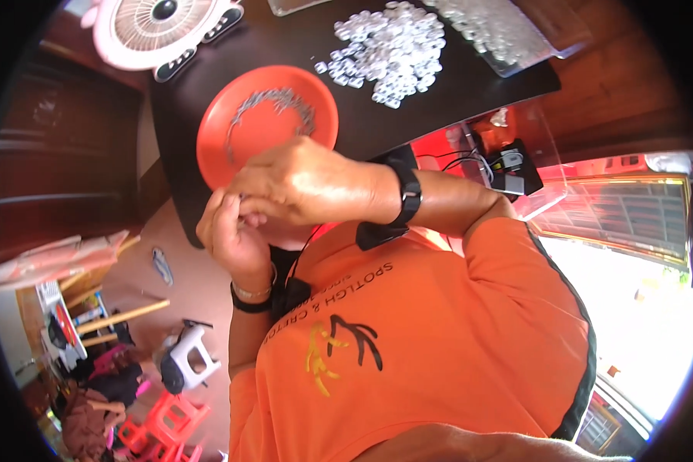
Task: Picking up small white plastic components from a container and placing them onto a red plate for assembly or sorting.
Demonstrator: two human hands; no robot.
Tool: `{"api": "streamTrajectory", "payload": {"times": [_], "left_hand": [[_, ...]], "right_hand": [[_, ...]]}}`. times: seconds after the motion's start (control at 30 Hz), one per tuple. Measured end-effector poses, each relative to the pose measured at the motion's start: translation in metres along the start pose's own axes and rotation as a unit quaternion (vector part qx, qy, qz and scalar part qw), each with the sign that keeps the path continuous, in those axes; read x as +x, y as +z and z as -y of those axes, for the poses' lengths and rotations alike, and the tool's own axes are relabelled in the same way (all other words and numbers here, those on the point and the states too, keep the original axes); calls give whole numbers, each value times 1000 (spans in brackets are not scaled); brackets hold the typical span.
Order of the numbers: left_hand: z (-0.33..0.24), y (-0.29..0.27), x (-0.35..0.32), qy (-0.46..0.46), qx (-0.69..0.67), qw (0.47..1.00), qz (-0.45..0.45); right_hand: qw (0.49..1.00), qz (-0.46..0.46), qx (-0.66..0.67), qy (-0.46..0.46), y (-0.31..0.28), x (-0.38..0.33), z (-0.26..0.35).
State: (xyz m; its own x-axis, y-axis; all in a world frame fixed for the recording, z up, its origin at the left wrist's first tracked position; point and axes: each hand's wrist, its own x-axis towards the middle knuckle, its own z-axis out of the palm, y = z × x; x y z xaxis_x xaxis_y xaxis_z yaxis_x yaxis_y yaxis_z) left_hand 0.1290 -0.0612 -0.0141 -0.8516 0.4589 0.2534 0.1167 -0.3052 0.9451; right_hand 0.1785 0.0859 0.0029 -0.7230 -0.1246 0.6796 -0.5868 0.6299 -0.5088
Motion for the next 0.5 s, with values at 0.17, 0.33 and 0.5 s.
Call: {"api": "streamTrajectory", "payload": {"times": [0.17,0.33,0.5], "left_hand": [[-5,4,5,-8,30,999,22],[-8,-15,8,6,83,996,10],[-12,-13,20,179,302,913,206]], "right_hand": [[992,-65,-106,-28,-42,2,-11],[875,-219,-415,116,-187,19,-30],[717,-185,-647,182,-290,-12,-84]]}}
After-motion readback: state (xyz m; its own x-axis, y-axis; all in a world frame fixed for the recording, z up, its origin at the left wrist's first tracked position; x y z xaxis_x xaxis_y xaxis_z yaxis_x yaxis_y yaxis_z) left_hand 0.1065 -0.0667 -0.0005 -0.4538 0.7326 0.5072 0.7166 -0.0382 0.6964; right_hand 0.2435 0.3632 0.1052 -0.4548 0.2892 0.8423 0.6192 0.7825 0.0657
